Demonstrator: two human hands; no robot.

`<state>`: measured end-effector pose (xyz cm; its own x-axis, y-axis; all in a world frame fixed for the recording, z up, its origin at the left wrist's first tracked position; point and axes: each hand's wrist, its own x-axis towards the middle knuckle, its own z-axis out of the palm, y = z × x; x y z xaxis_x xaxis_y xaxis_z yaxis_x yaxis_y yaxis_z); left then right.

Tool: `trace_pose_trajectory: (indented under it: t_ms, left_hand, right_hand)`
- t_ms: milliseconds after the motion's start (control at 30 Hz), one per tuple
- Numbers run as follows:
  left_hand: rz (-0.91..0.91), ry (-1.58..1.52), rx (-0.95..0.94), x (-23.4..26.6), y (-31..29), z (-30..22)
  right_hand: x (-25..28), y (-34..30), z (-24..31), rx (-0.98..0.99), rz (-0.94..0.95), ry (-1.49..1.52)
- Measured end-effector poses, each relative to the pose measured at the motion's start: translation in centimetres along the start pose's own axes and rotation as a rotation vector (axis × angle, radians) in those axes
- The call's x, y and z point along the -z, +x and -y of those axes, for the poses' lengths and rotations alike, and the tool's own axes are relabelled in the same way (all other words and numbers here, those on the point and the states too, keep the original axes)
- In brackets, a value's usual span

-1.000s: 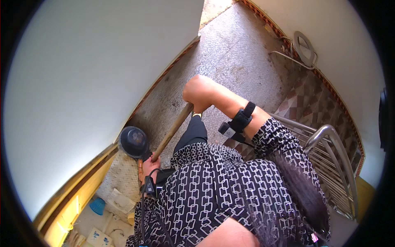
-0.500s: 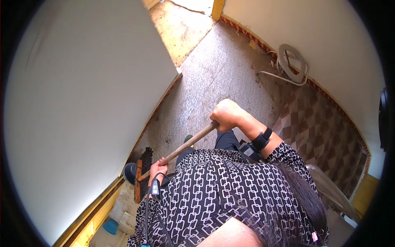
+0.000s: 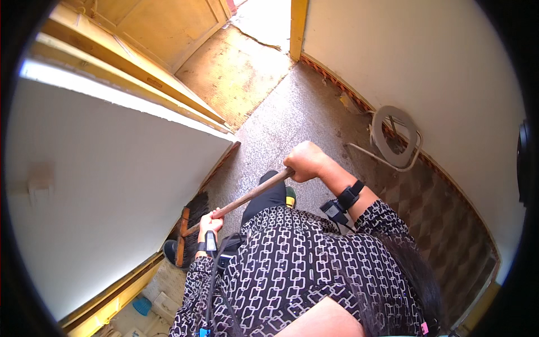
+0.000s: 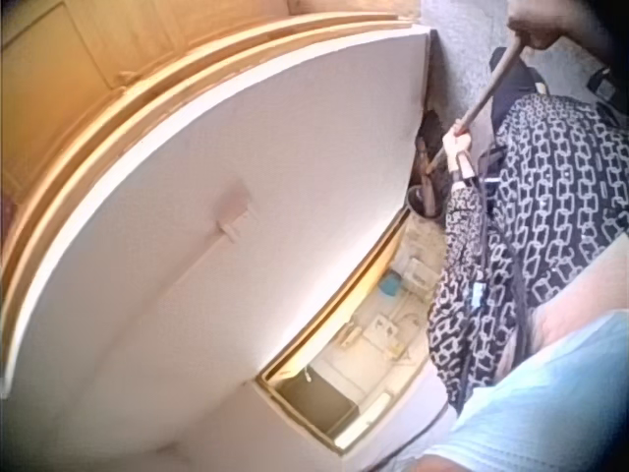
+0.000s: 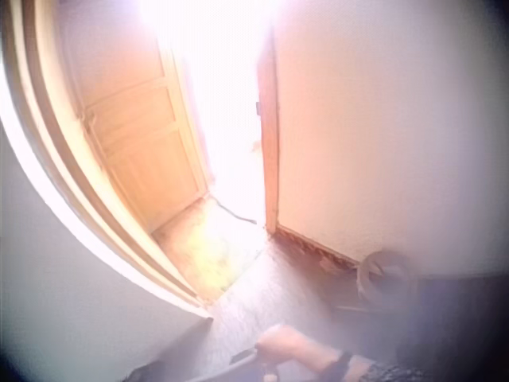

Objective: The person mops the tiled floor of a bathroom and then an outdoor balcony. They handle a long-handled mop and a bucket while scrubbing the floors.

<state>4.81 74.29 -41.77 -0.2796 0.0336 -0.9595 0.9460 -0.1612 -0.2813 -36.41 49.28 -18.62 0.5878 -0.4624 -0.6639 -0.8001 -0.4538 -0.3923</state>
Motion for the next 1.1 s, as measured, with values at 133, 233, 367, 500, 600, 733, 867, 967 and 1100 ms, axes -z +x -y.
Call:
trace_pose_trajectory:
  t_ms: [133,233,367,500,600,733,867,967,1100]
  left_hand:
    - [0.281,0.737,-0.203,-6.4,-1.8,6.6]
    - [0.405,1.286,-0.457,-12.9,-4.1,11.5]
    - [0.170,0.862,-0.325,-18.1,3.1,11.9]
    - [-0.100,0.044,-0.083,-17.6,9.5,9.8]
    - [-0.068,-0.051,0.086,-20.3,11.4,7.6]
    - [-0.115,0.009,-0.006,-21.9,11.0,7.2]
    - [0.096,-0.041,-0.075,-26.9,11.6,10.3]
    - [-0.209,-0.181,-0.305,-31.6,12.4,15.7]
    - [-0.086,-0.305,-0.372,-35.8,14.3,15.7]
  right_hand:
    - [3.7,3.1,-8.0,0.056,-0.069,-0.071]
    - [5.0,5.7,-12.7,0.117,-0.071,-0.089]
    - [11.5,10.0,-19.4,0.116,0.008,-0.049]
    - [15.0,12.2,-20.5,0.155,0.051,-0.092]
    - [18.7,15.7,-21.5,0.145,0.131,-0.126]
    - [20.0,18.6,-22.6,0.227,0.129,-0.137]
    - [21.8,20.4,-28.3,0.299,0.071,-0.169]
    - [22.1,20.4,-32.6,0.361,0.034,-0.206]
    - [27.3,24.0,-35.1,0.454,-0.033,-0.268]
